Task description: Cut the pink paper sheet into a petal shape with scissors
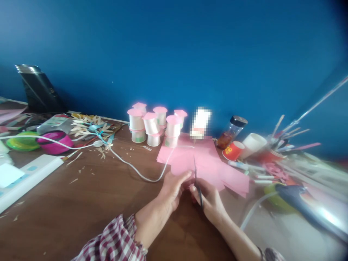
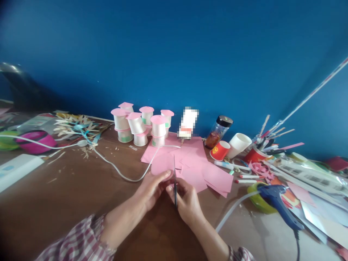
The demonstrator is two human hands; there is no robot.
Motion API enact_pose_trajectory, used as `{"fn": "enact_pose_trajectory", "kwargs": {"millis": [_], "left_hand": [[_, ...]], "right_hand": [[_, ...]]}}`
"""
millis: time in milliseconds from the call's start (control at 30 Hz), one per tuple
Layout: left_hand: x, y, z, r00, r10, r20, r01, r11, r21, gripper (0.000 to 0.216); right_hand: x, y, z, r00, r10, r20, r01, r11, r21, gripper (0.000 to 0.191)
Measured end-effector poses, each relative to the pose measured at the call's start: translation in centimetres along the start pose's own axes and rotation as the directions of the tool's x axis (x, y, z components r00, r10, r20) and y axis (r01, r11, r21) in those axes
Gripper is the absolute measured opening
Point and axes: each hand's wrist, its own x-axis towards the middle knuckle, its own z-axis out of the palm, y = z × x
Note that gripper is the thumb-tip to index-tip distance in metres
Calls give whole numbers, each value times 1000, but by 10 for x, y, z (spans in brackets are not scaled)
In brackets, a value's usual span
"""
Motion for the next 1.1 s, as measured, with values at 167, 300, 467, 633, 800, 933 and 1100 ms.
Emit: {"fn": "enact_pose_trajectory", "kwargs": {"millis": [167,300,467,633,800,933,1100], "left_hand": [[0,0,0,1000,9,-7,-9,1000,-3,19],[-1,2,2,1000,1,-2,-1,1000,-1,21],[-1,1,2,1000,8,-9,-8,1000,-6,22],[1,0,1,1000,10,-24,-10,1000,-10,22],[3,-1,-1,1000,-1,-31,1,1000,-2,21],[2,0,-1,999,-8,-34,9,1000,3,21],[2,1,0,1000,-16,-15,16,1000,14,21]], "right_hand": [[0,-1,0,1000,0,12,0,1000,-6,32],[0,0,-1,1000,-2,5,2,1000,-26,33],[1,0,-1,1000,6,-3,-6,1000,-29,33],[1,1,-1,1000,11,0,-11,1000,0,31],[0,3,0,1000,27,3,-27,1000,7,31],[0,3,0,1000,24,8,-24,1000,10,32],[1,3,-1,1000,28,12,-28,999,23,30]]}}
